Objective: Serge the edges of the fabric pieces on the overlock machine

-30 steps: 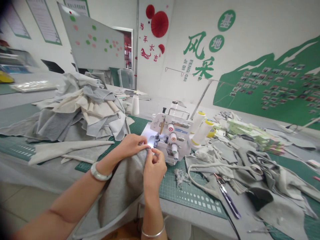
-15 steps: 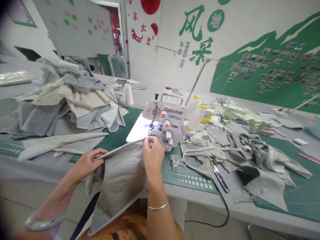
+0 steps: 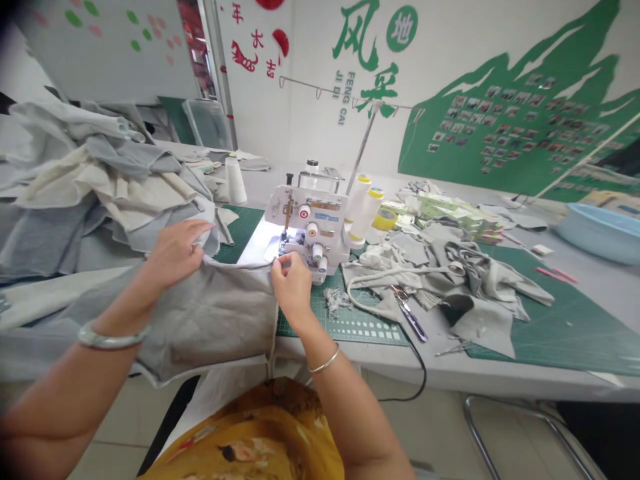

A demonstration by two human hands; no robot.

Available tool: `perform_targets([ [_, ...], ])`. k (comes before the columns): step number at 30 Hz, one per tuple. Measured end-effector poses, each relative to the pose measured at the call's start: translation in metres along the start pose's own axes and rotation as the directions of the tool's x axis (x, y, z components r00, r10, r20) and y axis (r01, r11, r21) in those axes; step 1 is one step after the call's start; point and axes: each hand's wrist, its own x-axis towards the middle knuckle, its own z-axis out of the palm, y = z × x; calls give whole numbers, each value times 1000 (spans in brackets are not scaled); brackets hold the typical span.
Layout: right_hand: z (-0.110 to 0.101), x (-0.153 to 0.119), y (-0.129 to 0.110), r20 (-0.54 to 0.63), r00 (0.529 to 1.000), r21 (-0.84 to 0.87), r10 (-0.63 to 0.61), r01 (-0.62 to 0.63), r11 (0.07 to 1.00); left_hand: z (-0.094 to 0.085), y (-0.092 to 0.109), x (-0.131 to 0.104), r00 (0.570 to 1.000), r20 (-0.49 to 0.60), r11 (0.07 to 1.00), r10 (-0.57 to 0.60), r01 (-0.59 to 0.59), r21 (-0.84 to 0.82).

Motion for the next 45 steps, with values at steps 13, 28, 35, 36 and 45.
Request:
perform_targets([
  [13,-3,3,6,35,995,-79,-97,99,992,36,82,-27,942,10,924,335,-327,-197],
  [28,-3,3,-3,31,993,-333,-117,120,935,37,107,-33,966,88,968,243,-248,48],
  [35,-6,4,-12,75,989,-451,-128,148,880,36,114,-36,991,45,991,123,-126,52],
  [36,-6,5,-12,78,988,-458,-132,153,876,35,116,-35,993,43,993,107,-110,54],
  [45,-9,5,-6,24,994,-341,-102,104,934,46,109,-28,977,78,980,199,-198,-24],
])
